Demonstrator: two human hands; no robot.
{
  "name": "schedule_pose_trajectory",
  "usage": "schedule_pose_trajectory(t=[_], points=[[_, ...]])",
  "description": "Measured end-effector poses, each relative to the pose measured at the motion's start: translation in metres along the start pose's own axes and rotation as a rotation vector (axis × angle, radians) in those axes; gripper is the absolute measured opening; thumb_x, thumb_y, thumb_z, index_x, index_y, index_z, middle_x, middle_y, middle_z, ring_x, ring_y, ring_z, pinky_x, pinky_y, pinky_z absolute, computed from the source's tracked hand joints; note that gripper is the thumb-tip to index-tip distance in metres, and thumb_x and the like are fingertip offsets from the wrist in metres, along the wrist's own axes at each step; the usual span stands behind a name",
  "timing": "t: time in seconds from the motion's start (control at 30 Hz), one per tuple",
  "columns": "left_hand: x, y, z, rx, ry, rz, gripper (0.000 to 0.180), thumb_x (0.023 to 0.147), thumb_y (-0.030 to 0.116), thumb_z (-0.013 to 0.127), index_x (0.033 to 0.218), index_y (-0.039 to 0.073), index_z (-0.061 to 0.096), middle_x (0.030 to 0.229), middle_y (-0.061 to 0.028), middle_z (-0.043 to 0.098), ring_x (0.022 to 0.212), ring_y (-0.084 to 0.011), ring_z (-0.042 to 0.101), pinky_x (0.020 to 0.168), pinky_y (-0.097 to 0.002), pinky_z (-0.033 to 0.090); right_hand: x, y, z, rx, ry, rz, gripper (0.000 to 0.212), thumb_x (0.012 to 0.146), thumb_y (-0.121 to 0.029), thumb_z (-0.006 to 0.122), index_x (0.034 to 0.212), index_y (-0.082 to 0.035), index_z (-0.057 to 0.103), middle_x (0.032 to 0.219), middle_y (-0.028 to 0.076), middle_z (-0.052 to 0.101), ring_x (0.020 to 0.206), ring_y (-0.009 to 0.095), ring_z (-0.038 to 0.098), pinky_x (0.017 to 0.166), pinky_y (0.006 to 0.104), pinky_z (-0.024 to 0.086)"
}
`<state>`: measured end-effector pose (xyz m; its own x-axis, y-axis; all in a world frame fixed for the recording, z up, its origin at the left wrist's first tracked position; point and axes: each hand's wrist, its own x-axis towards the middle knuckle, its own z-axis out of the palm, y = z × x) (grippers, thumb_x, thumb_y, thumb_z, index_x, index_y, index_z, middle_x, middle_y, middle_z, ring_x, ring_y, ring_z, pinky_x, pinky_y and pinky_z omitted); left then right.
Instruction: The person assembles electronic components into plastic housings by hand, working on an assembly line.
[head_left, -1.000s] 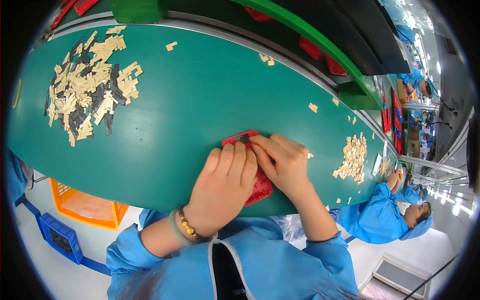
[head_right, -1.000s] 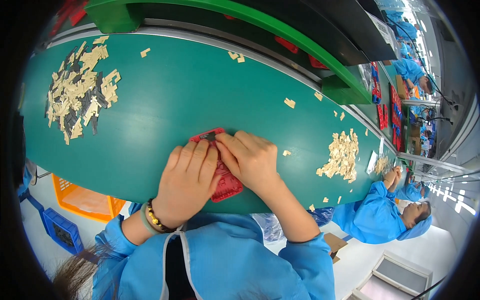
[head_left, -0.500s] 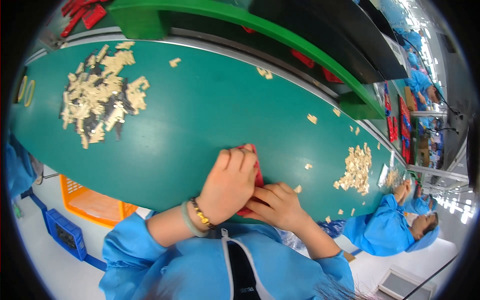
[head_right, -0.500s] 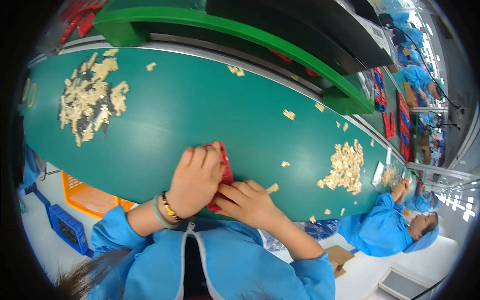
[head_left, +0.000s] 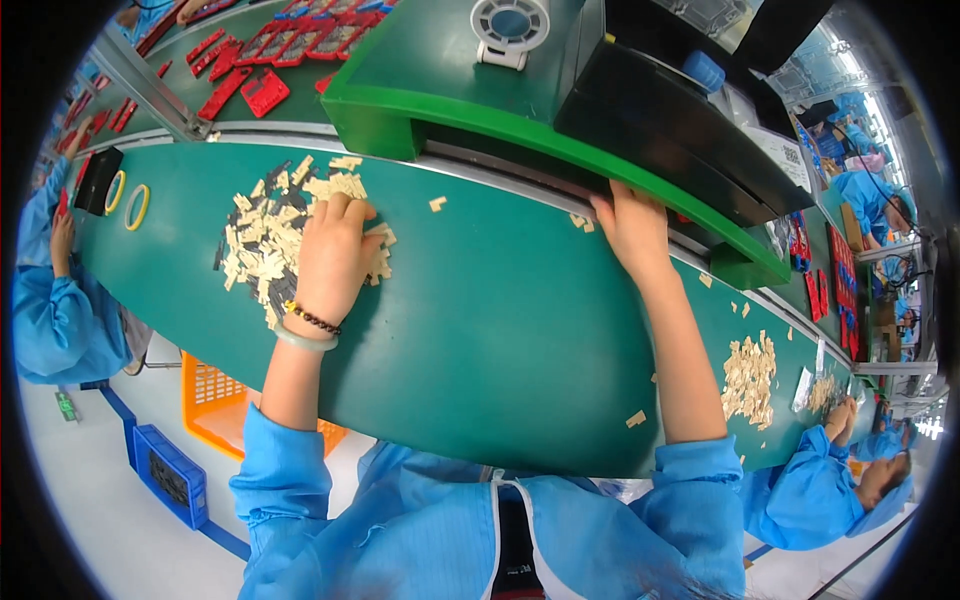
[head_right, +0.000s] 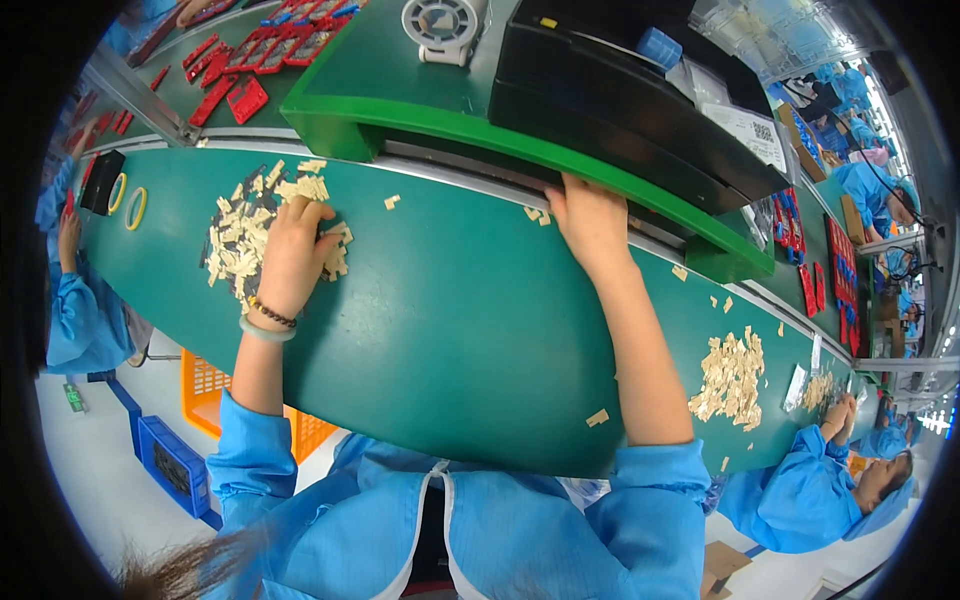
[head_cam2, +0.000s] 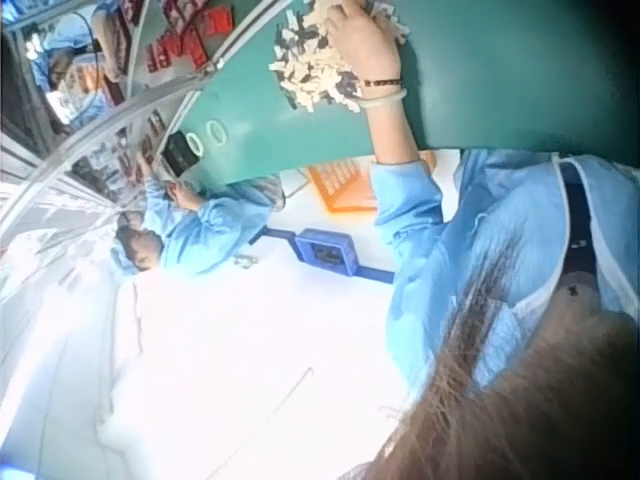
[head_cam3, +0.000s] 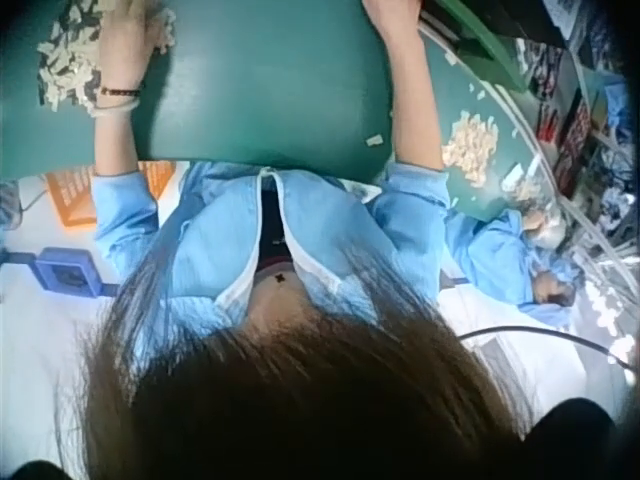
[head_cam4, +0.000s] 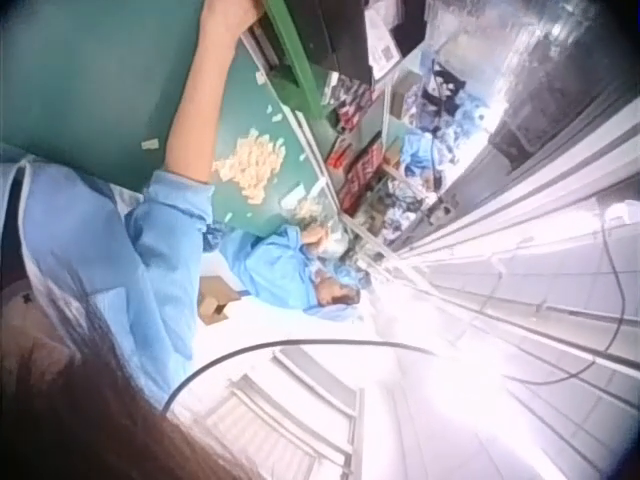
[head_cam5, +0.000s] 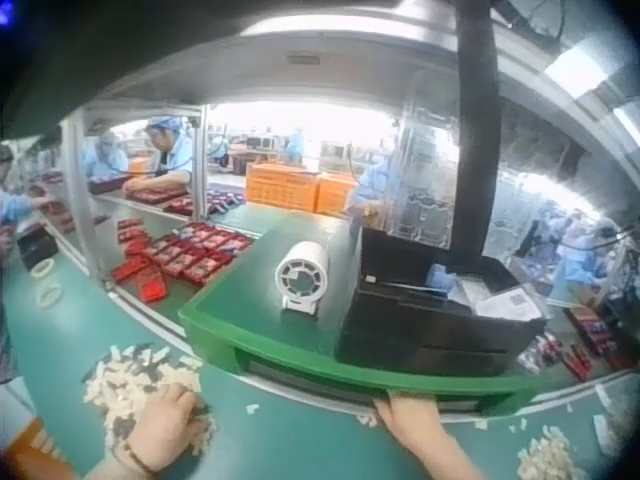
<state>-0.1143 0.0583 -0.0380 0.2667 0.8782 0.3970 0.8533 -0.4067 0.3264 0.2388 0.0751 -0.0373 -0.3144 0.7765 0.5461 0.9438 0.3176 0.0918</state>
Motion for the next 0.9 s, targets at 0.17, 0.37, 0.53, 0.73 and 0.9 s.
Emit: schedule_pose_trajectory(t=[0.17, 0.37, 0.53, 0.73, 0.9], points=[[0.004, -0.015, 0.012, -0.198, -0.118, -0.058, 0.014, 0.075, 0.001, 0.068, 0.085, 0.001, 0.057, 0.09, -0.013, 0.054, 0.089, -0.0323, 0.053, 0.079, -0.0386, 0.045, -0.022, 0.036, 0.025, -0.014, -0.098, 0.35, 0.021, 0.083, -0.019, 0.065, 0.101, -0.007, 0.064, 0.097, 0.012, 0.064, 0.097, 0.031, 0.059, 0.089, 0.0424, 0.043], [-0.007, -0.011, 0.012, -0.109, 0.039, -0.016, 0.017, 0.069, 0.0, 0.07, 0.081, 0.004, 0.058, 0.09, -0.0107, 0.054, 0.089, -0.0312, 0.052, 0.079, -0.0388, 0.043, -0.082, -0.032, -0.071, 0.241, -0.1, 0.067, 0.022, 0.075, -0.012, 0.071, 0.095, -0.008, 0.065, 0.092, 0.007, 0.062, 0.086, 0.025, 0.058, 0.076, 0.0391, 0.042], [-0.01, -0.018, 0.015, -0.097, 0.006, 0.012, 0.017, 0.071, -0.001, 0.068, 0.083, 0.003, 0.058, 0.093, -0.0114, 0.054, 0.089, -0.0318, 0.052, 0.079, -0.039, 0.043, -0.122, -0.1, -0.118, 0.504, -0.278, -0.198, 0.024, 0.071, -0.012, 0.073, 0.094, -0.007, 0.066, 0.09, 0.005, 0.062, 0.081, 0.021, 0.06, 0.076, 0.0375, 0.045], [-0.013, -0.01, 0.017, -0.182, 0.06, -0.003, 0.017, 0.072, -0.001, 0.066, 0.084, 0.005, 0.057, 0.093, -0.011, 0.053, 0.091, -0.0315, 0.05, 0.082, -0.04, 0.043, -0.127, -0.12, -0.114, 0.598, -0.269, -0.177, 0.029, 0.068, -0.009, 0.075, 0.095, -0.007, 0.067, 0.091, 0.004, 0.062, 0.082, 0.022, 0.059, 0.077, 0.038, 0.045], [-0.018, -0.017, 0.017, -0.183, 0.051, -0.018, 0.011, 0.076, -0.001, 0.063, 0.084, 0.003, 0.057, 0.093, -0.0117, 0.056, 0.093, -0.0307, 0.051, 0.085, -0.0358, 0.042, -0.139, -0.139, -0.137, 1.202, -0.54, 0.054, 0.032, 0.085, -0.024, 0.066, 0.11, -0.004, 0.062, 0.111, 0.008, 0.059, 0.1, 0.025, 0.058, 0.089, 0.0417, 0.043]])
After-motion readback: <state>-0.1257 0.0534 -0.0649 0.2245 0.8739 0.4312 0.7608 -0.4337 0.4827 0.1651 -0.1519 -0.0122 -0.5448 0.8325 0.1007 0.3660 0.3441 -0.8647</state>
